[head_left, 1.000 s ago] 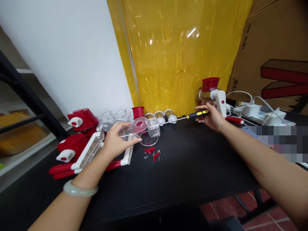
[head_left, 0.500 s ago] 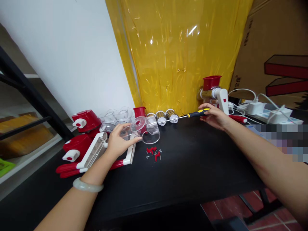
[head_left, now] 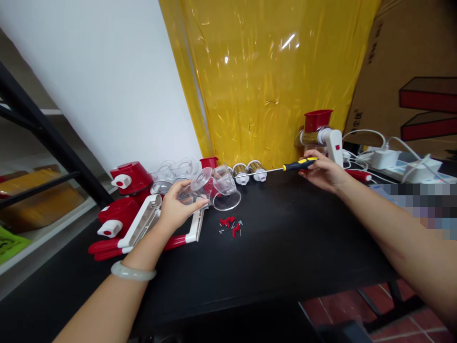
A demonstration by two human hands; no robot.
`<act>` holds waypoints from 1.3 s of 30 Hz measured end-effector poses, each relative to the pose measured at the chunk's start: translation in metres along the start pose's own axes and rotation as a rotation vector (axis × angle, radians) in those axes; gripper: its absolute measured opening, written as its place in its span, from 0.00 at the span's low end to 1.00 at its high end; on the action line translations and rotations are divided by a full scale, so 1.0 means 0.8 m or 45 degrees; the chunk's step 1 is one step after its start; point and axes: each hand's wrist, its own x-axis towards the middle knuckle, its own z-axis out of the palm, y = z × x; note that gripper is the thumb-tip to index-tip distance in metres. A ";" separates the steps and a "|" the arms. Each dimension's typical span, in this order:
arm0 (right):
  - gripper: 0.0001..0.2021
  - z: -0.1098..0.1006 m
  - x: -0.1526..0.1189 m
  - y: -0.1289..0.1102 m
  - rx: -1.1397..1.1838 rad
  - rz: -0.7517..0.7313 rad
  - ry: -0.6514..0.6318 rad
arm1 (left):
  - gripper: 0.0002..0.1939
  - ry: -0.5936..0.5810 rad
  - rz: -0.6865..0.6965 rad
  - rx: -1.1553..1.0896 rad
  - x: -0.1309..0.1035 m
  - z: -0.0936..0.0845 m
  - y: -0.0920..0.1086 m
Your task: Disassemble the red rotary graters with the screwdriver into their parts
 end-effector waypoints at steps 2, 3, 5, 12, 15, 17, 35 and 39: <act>0.11 -0.001 0.002 0.000 -0.021 -0.035 0.001 | 0.30 0.019 0.000 -0.015 0.000 0.000 0.000; 0.10 -0.003 0.004 0.002 -0.059 -0.033 0.018 | 0.30 0.023 -0.004 -0.024 0.001 0.000 0.000; 0.16 -0.006 0.010 0.008 -0.189 -0.014 0.070 | 0.30 0.014 -0.014 -0.034 0.001 -0.001 -0.002; 0.13 -0.002 0.006 0.007 -0.120 -0.042 0.072 | 0.33 -0.040 -0.070 -0.050 0.000 -0.002 -0.003; 0.13 0.002 0.001 -0.001 0.082 -0.048 0.003 | 0.33 -0.052 -0.073 -0.053 -0.001 -0.002 -0.001; 0.09 0.000 0.003 -0.001 0.062 -0.019 -0.003 | 0.33 -0.057 -0.067 -0.046 -0.001 -0.001 -0.001; 0.16 -0.006 0.011 0.007 -0.299 -0.021 0.134 | 0.33 -0.095 -0.090 -0.105 0.001 -0.004 -0.004; 0.10 -0.005 0.006 -0.001 0.005 -0.048 0.035 | 0.33 -0.094 -0.090 -0.097 0.001 -0.003 -0.004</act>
